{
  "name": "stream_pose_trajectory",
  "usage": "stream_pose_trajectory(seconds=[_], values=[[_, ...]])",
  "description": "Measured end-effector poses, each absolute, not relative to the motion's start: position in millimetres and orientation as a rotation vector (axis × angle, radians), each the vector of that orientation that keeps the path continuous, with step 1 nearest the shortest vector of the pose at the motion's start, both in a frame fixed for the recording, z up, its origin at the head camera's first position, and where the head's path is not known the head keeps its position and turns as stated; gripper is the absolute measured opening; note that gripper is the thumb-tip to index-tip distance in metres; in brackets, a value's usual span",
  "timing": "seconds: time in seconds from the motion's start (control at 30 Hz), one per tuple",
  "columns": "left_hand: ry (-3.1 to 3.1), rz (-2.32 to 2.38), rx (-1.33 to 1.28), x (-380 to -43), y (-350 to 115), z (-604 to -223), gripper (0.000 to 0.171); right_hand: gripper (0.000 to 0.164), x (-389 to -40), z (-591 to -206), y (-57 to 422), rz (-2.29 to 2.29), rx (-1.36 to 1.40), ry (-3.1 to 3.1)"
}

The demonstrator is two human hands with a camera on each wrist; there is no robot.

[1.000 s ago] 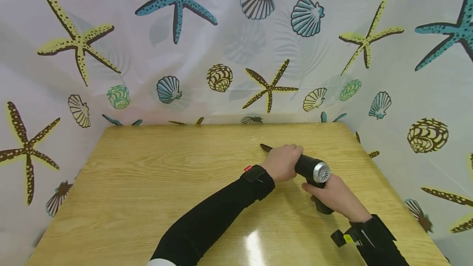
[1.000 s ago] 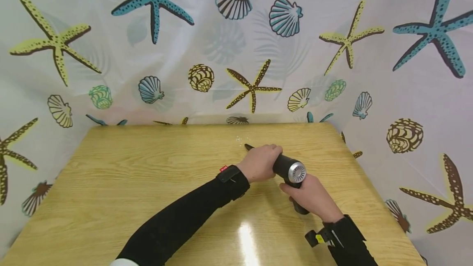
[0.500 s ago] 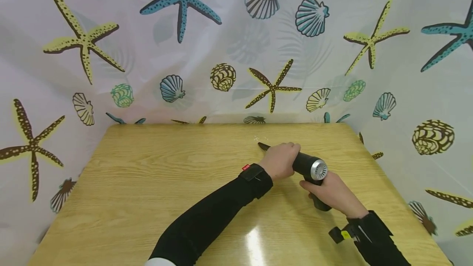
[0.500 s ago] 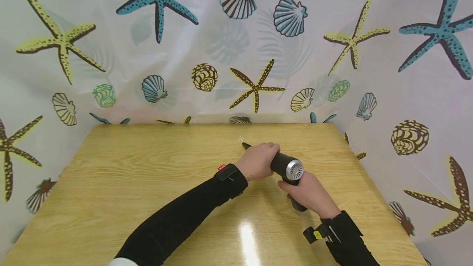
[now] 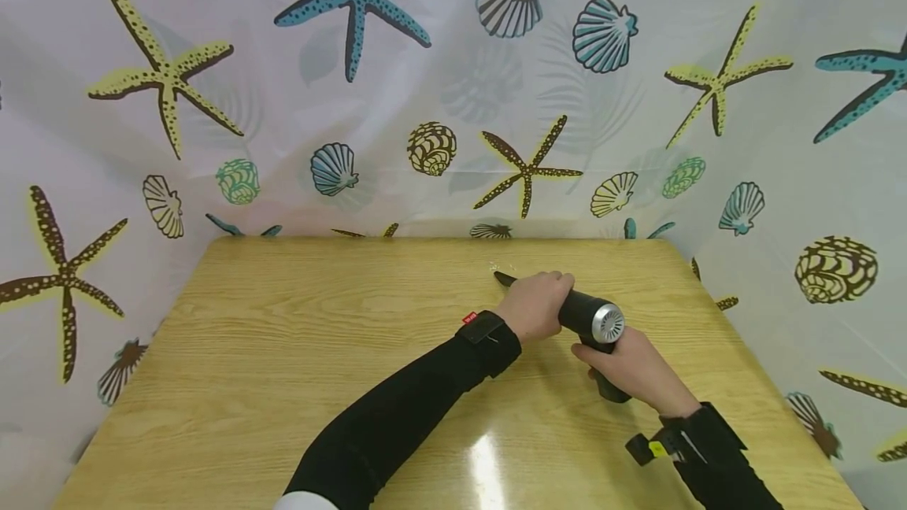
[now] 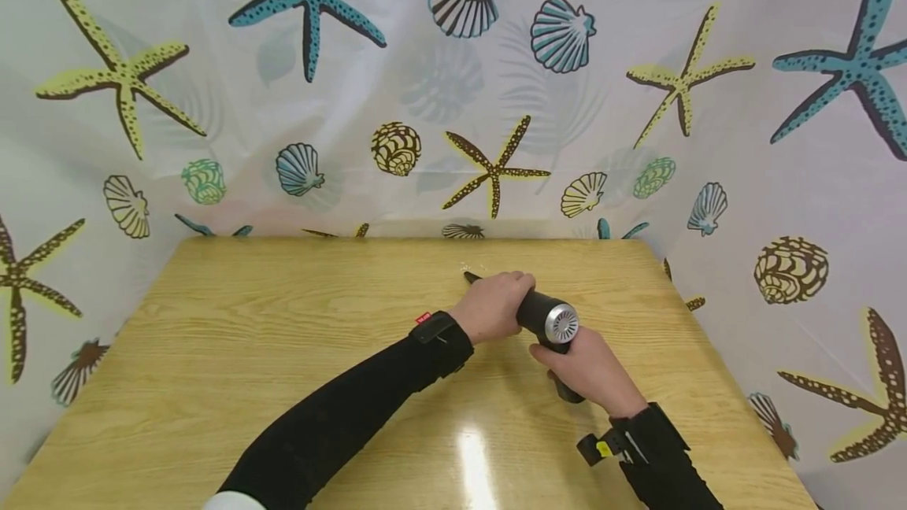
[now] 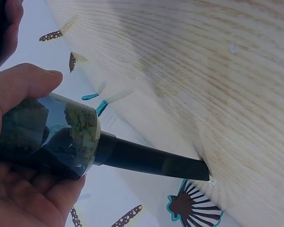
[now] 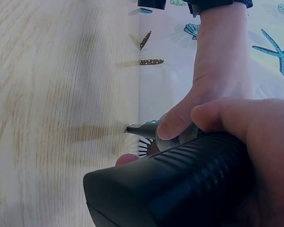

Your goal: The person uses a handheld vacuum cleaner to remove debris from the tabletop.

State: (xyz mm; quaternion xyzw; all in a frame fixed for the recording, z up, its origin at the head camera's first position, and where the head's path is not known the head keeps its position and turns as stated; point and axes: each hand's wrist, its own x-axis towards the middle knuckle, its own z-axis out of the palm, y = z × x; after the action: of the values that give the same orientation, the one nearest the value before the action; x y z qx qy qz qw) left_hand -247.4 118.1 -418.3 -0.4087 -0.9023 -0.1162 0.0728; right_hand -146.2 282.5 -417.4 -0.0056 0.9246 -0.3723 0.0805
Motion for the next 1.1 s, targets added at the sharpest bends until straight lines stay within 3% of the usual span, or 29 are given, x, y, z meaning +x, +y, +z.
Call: stream_pose_trajectory(seconds=[0.27,1.1], values=[[-2.703,-0.35,-1.225,-251,119,-419,0.039,0.051,-148,-416,281,-1.099,-0.008,2.771],[-2.712,-0.359,-1.214,-261,118,-420,0.041,0.06,-158,-419,279,-1.096,-0.007,2.795]])
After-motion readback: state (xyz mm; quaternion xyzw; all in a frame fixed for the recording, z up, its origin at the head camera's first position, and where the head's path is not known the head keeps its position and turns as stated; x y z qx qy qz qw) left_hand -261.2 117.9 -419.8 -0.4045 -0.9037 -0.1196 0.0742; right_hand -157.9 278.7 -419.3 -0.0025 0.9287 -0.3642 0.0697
